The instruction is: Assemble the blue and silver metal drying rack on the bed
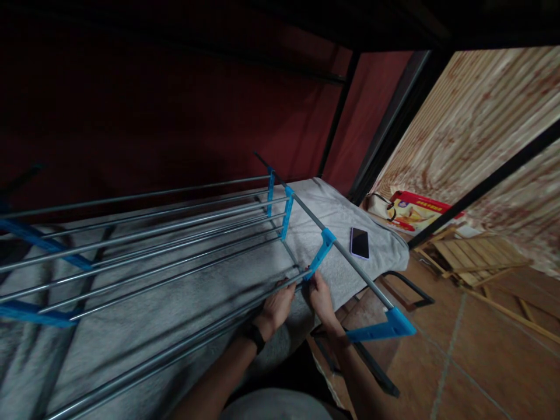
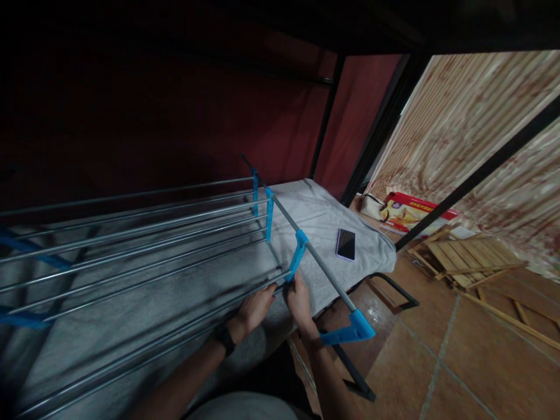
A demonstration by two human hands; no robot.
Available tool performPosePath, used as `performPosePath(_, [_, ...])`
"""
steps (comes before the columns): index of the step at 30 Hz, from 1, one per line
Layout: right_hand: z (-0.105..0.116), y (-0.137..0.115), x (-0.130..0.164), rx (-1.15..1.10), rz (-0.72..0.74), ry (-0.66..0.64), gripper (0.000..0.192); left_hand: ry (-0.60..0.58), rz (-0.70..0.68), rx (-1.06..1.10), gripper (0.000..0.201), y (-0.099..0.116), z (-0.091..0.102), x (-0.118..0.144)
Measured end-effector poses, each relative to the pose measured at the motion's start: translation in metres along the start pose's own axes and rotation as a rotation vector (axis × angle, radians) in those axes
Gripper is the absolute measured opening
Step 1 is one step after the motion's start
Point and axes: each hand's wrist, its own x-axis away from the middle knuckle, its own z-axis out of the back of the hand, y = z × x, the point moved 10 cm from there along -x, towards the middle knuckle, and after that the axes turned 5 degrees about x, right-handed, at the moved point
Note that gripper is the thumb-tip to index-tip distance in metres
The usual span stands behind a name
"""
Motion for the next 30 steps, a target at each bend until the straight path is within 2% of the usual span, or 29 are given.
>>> performPosePath(4, [-0.002,0.007,0.002,0.047,0.01,-0.01,0.052,0.012,-0.055,0.09,0.048,-0.002,-0.005,-0.004])
performPosePath(8, [-0.004,0.014,0.004,0.101,-0.018,0.003,0.054,0.039,-0.022,0.162,0.051,-0.012,-0.009,-0.005])
performPosePath(19, [-0.004,0.013,0.004,0.147,-0.039,0.004,0.054,0.041,-0.042,0.311,0.062,-0.008,-0.002,-0.012])
performPosePath(30, [-0.003,0.013,0.006,0.128,-0.017,0.028,0.054,0.074,-0.089,0.423,0.055,-0.009,0.002,-0.014])
